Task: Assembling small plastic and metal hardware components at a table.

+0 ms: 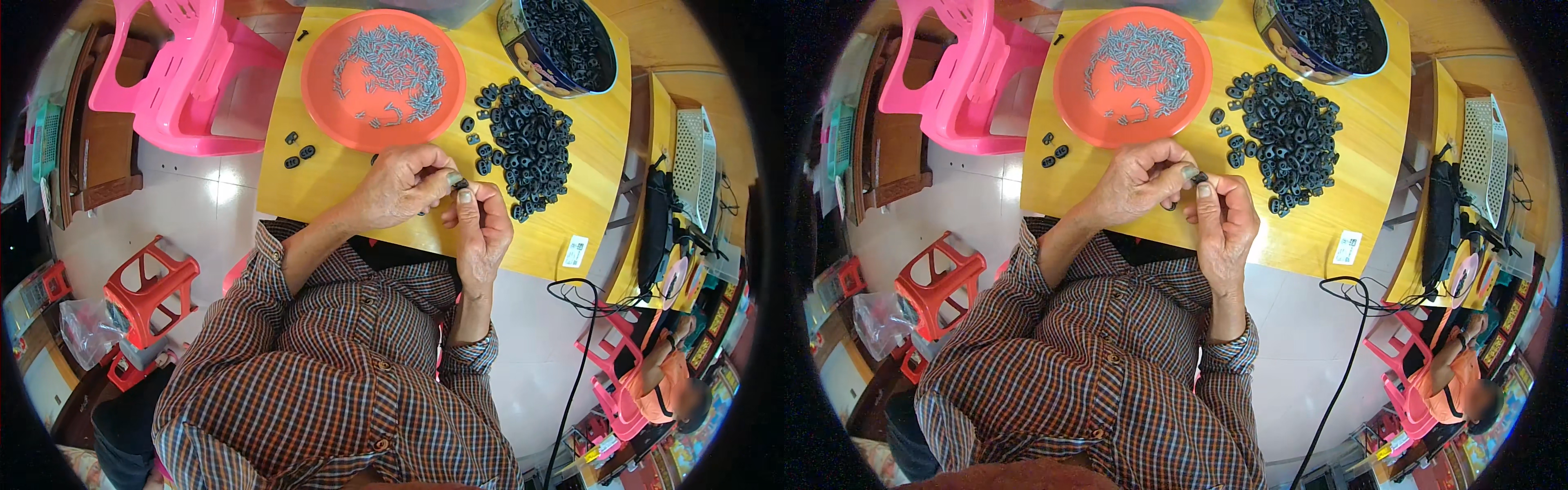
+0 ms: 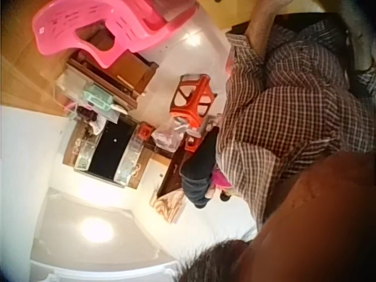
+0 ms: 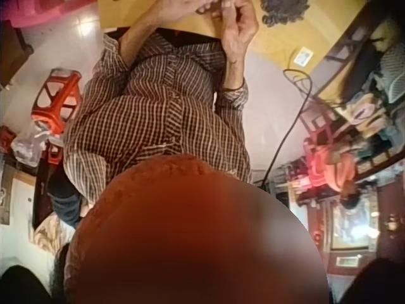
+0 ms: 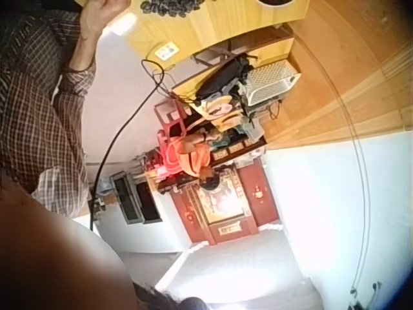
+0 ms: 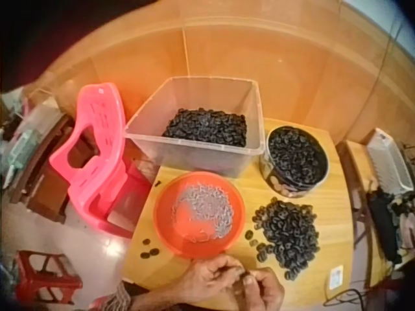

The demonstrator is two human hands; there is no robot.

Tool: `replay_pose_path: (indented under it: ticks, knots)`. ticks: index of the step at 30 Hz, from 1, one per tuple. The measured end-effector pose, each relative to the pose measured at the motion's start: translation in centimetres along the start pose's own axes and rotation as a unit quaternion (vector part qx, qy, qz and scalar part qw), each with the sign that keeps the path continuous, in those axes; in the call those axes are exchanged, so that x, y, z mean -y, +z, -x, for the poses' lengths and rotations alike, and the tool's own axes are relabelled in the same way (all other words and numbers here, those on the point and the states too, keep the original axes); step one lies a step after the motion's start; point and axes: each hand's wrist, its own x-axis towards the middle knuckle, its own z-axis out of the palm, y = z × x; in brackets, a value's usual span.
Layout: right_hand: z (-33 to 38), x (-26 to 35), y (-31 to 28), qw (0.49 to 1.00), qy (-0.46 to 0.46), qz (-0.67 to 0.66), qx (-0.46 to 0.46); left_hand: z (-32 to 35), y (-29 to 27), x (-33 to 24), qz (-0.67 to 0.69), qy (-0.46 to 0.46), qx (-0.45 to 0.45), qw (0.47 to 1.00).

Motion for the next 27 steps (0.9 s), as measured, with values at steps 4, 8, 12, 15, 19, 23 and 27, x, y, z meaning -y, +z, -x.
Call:
replay_pose_path:
  ticks: [4,8,12,15,19,23,27]
  knots:
    - [0.1,0.2,-0.3,0.999,0.04,0.0,0.004,-0.1,0.0,0.1,-0.038,0.023,0.001,0.999]
    - [0.0,0.2,-0.4,0.998,0.058,0.0,-0.004,-0.1,0.0,-0.4,-0.014,-0.014,0.011,1.0]
    - [0.0,0.1,-0.6,0.999,0.05,0.01,-0.002,-0.2,0.1,-0.4,-0.011,-0.003,0.01,1.0]
    - [-0.1,0.1,-0.5,0.999,0.045,0.019,-0.002,-0.2,0.2,-0.2,-0.008,-0.01,0.005,1.0]
    - [0.0,-0.1,-0.4,0.999,0.024,0.028,-0.013,-0.2,0.2,0.0,-0.013,-0.004,0.006,1.0]
    - [0.0,-0.8,-0.6,0.998,0.006,0.058,-0.019,-0.2,0.3,0.4,-0.028,0.01,-0.007,1.0]
    - [0.0,-0.9,-0.6,0.992,-0.018,0.125,-0.027,-0.3,0.5,0.7,-0.067,0.04,-0.027,0.997]
